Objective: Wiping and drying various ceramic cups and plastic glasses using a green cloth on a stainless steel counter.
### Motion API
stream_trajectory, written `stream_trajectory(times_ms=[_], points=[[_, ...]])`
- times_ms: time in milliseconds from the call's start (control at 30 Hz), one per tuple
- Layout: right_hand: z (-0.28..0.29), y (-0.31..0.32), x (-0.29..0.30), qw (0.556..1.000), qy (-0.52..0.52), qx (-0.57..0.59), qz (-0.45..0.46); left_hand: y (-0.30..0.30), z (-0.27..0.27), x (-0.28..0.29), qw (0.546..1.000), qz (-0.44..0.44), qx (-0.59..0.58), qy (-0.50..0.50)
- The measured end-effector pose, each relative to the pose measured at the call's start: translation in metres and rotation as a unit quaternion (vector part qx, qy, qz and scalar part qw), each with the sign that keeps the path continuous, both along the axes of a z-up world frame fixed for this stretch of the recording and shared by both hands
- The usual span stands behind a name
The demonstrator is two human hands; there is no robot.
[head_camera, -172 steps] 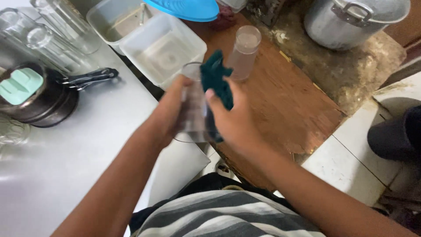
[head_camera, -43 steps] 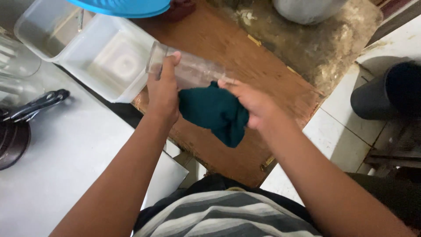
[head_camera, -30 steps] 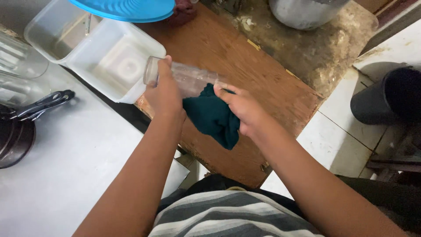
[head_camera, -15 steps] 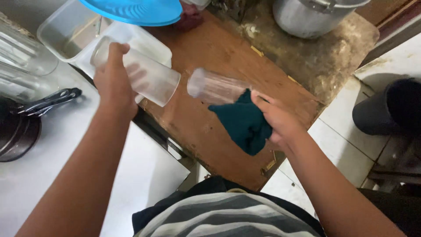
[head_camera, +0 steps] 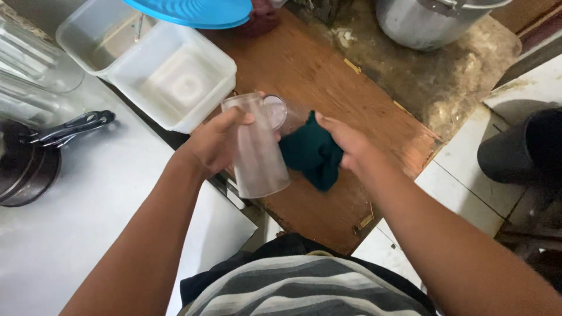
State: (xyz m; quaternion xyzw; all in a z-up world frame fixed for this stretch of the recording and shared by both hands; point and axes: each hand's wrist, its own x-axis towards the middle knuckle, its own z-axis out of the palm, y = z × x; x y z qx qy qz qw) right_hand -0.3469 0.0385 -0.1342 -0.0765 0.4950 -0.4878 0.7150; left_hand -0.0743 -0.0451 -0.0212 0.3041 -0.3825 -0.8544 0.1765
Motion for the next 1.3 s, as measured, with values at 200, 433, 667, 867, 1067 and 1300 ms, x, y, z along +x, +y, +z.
stream_trajectory(times_ms=[200,433,667,867,1067,1300], points=[[-0.004,-0.04,0.003,0.994,0.109,0.013,0.006,-0.014,0.002,-0.027,0.991,0.068,-0.052,-0.102],[0.047,-0.039,0.02,0.982,0.17,0.082,-0.009,-0.022,0.009,-0.057,0.981,0.065,-0.129,-0.127],[0.059,0.009,0.002,0.995,0.038,0.08,-0.049,-0.017,-0.025,-0.04,0.979,0.163,0.002,-0.12],[0.129,0.055,0.061,0.99,0.093,0.023,-0.106,0.023,0.0,0.0,0.977,0.196,0.072,-0.04],[0.148,0.07,0.148,0.876,0.437,-0.195,-0.061,0.062,0.019,0.017,0.987,0.129,0.049,-0.086],[0.192,0.102,0.195,0.696,0.539,-0.461,0.111,0.068,-0.003,0.057,0.989,0.089,0.04,0.111]])
